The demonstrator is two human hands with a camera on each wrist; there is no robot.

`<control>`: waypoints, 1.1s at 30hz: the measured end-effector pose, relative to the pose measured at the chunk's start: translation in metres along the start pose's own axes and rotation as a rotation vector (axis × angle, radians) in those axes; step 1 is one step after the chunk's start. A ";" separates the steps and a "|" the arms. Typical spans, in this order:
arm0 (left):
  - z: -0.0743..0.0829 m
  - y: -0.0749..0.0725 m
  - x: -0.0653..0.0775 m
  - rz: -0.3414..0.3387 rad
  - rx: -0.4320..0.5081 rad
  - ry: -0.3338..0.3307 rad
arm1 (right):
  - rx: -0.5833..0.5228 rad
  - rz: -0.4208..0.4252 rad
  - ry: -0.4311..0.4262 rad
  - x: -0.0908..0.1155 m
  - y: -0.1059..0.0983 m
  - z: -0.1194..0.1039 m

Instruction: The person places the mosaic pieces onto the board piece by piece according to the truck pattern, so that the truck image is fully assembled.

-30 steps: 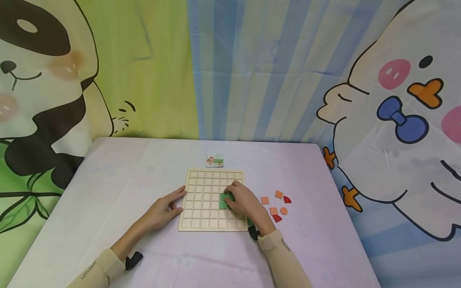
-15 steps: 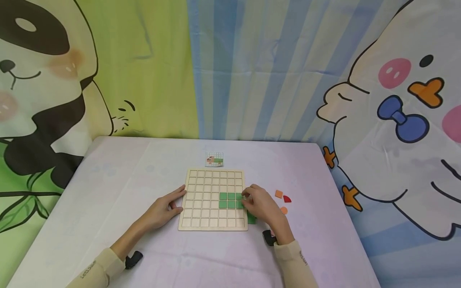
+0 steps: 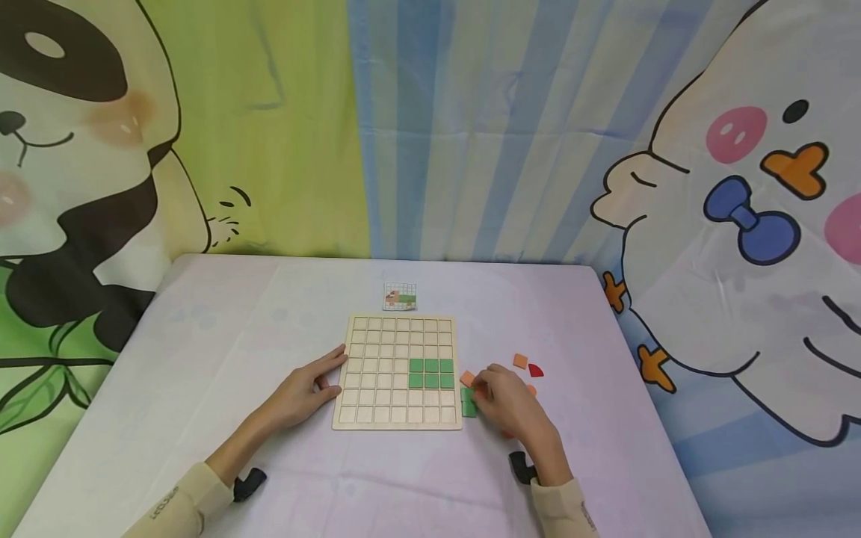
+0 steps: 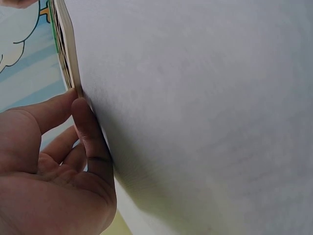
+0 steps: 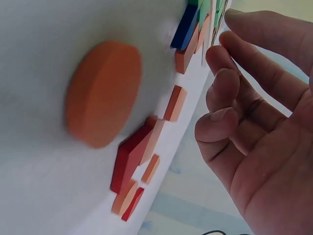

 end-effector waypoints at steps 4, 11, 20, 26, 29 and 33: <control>0.000 0.001 0.000 0.000 -0.004 0.000 | 0.011 -0.032 0.024 0.007 0.000 0.003; -0.001 0.001 0.000 -0.002 -0.005 -0.010 | -0.013 -0.078 0.041 0.015 0.002 0.006; 0.000 0.000 0.000 -0.002 -0.009 -0.008 | -0.012 -0.083 0.059 0.016 0.004 0.008; 0.000 0.001 0.000 -0.003 -0.010 -0.012 | 0.011 -0.074 0.044 0.015 0.005 0.006; -0.001 0.001 0.000 -0.003 -0.010 -0.011 | 0.014 -0.072 0.040 0.015 0.005 0.006; -0.001 0.001 0.000 -0.005 -0.013 -0.006 | 0.026 -0.071 0.029 0.014 0.005 0.006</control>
Point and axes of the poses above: each hand's wrist, its own x-axis away from the middle knuckle, its own y-axis out of the palm, z = x × y, the point moved 2 cm from there along -x, towards the middle knuckle, and after that the axes turned 13 degrees about z, right-handed, at the moved point
